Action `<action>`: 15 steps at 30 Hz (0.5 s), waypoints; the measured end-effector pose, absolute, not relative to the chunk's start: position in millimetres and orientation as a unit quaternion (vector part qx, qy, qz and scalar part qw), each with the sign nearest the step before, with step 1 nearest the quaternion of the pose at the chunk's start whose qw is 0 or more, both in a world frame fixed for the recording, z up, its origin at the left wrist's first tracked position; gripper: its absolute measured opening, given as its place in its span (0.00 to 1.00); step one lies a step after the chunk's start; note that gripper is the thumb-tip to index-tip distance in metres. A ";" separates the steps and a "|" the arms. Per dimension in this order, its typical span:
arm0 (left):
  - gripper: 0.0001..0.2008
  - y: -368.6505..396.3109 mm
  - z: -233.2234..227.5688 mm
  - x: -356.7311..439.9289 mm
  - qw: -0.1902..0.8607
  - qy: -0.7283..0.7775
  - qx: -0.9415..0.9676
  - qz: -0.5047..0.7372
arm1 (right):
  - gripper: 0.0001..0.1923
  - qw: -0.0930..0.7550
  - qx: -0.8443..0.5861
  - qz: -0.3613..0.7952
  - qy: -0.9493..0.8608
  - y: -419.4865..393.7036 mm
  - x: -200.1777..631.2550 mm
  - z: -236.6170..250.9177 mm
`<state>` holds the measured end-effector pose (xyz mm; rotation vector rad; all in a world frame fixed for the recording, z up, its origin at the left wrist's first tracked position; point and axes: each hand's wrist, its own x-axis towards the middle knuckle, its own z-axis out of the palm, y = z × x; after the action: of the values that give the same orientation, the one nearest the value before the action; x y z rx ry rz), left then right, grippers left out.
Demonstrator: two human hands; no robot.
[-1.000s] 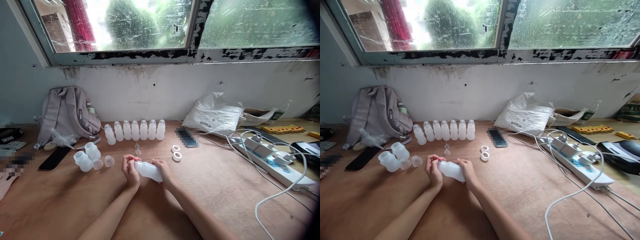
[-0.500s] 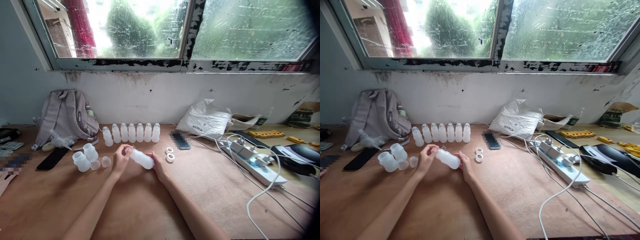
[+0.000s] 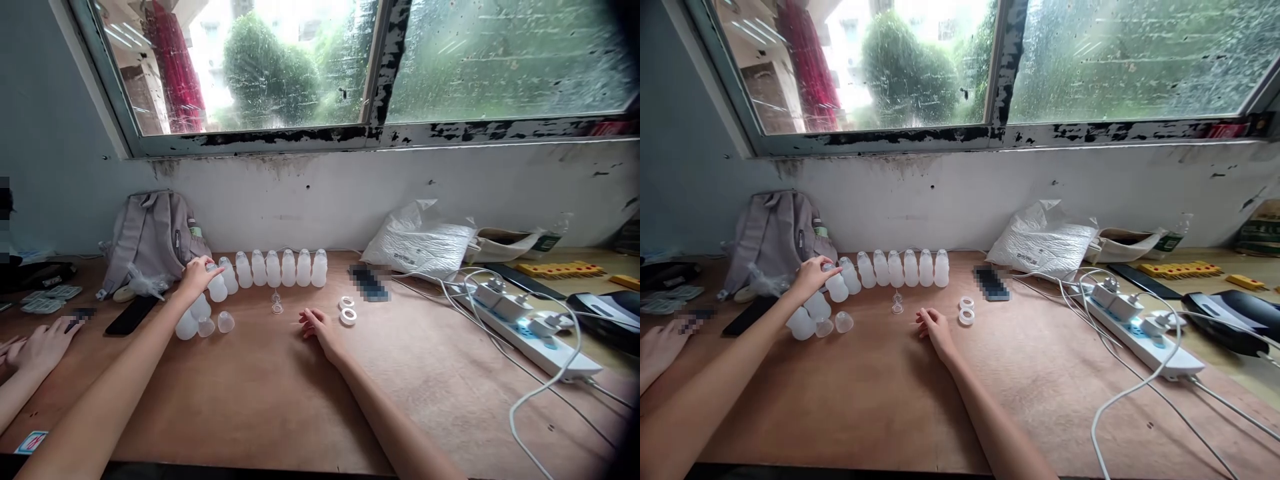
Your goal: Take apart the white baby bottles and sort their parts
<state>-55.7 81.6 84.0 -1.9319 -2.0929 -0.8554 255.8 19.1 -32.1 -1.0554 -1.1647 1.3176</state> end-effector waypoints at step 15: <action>0.25 93.6 69.1 -61.1 0.074 -0.760 -0.619 -0.184 | 0.19 0.515 -0.447 0.527 -0.507 25.1 255.7 -40.1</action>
<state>-61.1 93.6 69.1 -1.8564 -2.2820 -0.5523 255.7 25.1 -40.1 -1.0750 -1.2188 1.2665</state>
